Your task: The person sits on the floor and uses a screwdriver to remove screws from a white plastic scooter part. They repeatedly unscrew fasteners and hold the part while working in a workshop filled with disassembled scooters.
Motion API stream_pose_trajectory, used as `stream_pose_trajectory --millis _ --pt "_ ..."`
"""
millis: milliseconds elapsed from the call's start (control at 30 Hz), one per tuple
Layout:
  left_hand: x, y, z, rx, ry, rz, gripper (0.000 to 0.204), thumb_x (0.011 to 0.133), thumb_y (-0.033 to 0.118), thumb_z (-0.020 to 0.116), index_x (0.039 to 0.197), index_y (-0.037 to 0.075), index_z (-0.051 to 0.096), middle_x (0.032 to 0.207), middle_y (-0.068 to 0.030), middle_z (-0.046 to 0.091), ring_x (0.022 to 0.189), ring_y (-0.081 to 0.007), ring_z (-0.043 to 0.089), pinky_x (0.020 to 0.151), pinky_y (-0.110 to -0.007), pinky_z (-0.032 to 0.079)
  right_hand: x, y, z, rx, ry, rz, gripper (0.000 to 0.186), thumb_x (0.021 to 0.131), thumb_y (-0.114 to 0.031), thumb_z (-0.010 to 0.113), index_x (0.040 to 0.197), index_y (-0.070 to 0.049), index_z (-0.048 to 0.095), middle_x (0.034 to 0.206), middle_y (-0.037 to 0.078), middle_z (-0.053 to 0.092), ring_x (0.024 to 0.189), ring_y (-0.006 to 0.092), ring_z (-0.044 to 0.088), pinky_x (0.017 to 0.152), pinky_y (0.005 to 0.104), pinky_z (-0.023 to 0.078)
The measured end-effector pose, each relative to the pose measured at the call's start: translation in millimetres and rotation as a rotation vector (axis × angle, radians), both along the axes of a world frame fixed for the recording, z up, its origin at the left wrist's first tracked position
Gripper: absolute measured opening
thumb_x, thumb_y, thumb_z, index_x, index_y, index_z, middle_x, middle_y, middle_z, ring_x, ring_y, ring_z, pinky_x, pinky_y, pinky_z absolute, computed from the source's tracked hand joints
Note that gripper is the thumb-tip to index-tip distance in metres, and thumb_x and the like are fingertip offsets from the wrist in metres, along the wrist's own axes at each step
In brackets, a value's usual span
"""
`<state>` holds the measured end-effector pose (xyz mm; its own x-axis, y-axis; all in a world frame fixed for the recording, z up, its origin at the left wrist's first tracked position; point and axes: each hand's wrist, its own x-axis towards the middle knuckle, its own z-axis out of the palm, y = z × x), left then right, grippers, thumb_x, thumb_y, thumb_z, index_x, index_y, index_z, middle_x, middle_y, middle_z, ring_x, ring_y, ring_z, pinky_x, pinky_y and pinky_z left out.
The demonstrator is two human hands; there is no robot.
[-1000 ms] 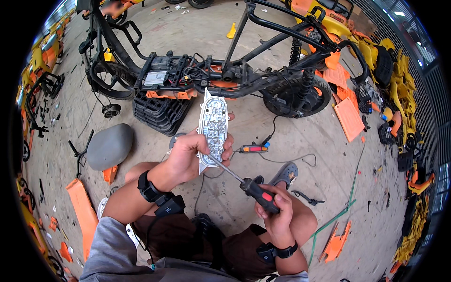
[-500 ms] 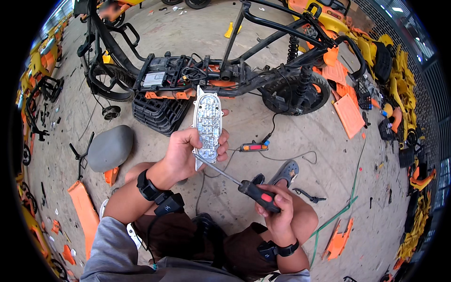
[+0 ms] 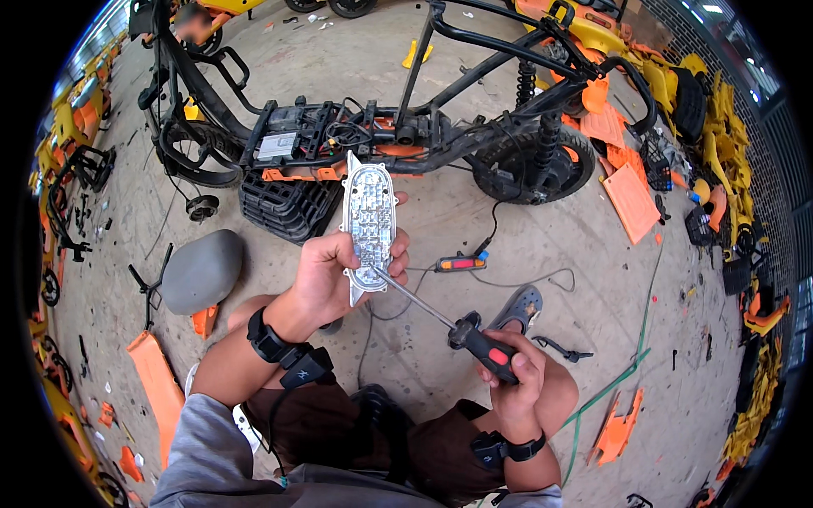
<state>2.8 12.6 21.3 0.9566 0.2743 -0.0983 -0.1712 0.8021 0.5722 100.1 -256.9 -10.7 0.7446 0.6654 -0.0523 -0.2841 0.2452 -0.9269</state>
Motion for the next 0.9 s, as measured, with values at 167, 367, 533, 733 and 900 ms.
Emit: stream_pose_trajectory --millis 167,367,533,733,900 --pt "-0.7 -1.2 2.3 0.007 0.003 0.023 0.092 0.058 0.013 0.050 0.149 0.007 0.034 0.098 -0.0139 0.054 0.085 -0.0271 0.055 0.082 -0.041 0.049 -0.1 -1.6 1.6 0.004 -0.040 0.022 0.062 0.090 -0.043 0.056 0.110 0.015 0.061 0.077 0.013 0.059 0.055 0.0153 0.052 0.047 0.0250 0.037" --pt "-0.1 -1.4 1.6 -0.006 -0.012 0.019 0.091 0.058 0.013 0.049 0.148 0.006 0.035 0.097 -0.0151 0.055 0.084 -0.0279 0.055 0.080 -0.042 0.050 -0.8 -2.1 0.3 0.006 -0.041 0.004 0.062 0.090 -0.043 0.056 0.110 0.015 0.062 0.079 0.013 0.057 0.056 0.0154 0.052 0.048 0.0248 0.036" --pt "-0.2 -0.7 2.2 -0.043 -0.023 0.003 0.086 0.064 0.017 0.048 0.148 0.007 0.035 0.097 -0.0153 0.055 0.084 -0.0273 0.056 0.080 -0.042 0.051 -1.4 -2.4 -0.5 -0.003 -0.056 -0.004 0.061 0.090 -0.043 0.055 0.109 0.014 0.063 0.081 0.012 0.057 0.056 0.0154 0.053 0.047 0.0246 0.036" --pt "1.0 -0.3 1.4 -0.033 0.001 0.001 0.073 0.077 0.025 0.046 0.147 0.007 0.037 0.095 -0.0142 0.057 0.081 -0.0259 0.058 0.075 -0.041 0.052 -2.1 -2.8 0.5 -0.032 -0.099 -0.003 0.061 0.090 -0.044 0.056 0.109 0.013 0.064 0.081 0.011 0.058 0.057 0.0144 0.055 0.047 0.0230 0.036" --pt "2.3 -2.0 -3.5 0.051 0.021 0.011 0.065 0.085 0.032 0.045 0.145 0.008 0.040 0.093 -0.0133 0.060 0.079 -0.0239 0.060 0.073 -0.040 0.052 -4.4 -2.1 1.8 -0.041 -0.119 0.001 0.059 0.091 -0.043 0.058 0.111 0.012 0.064 0.081 0.010 0.059 0.058 0.0132 0.057 0.047 0.0217 0.038"
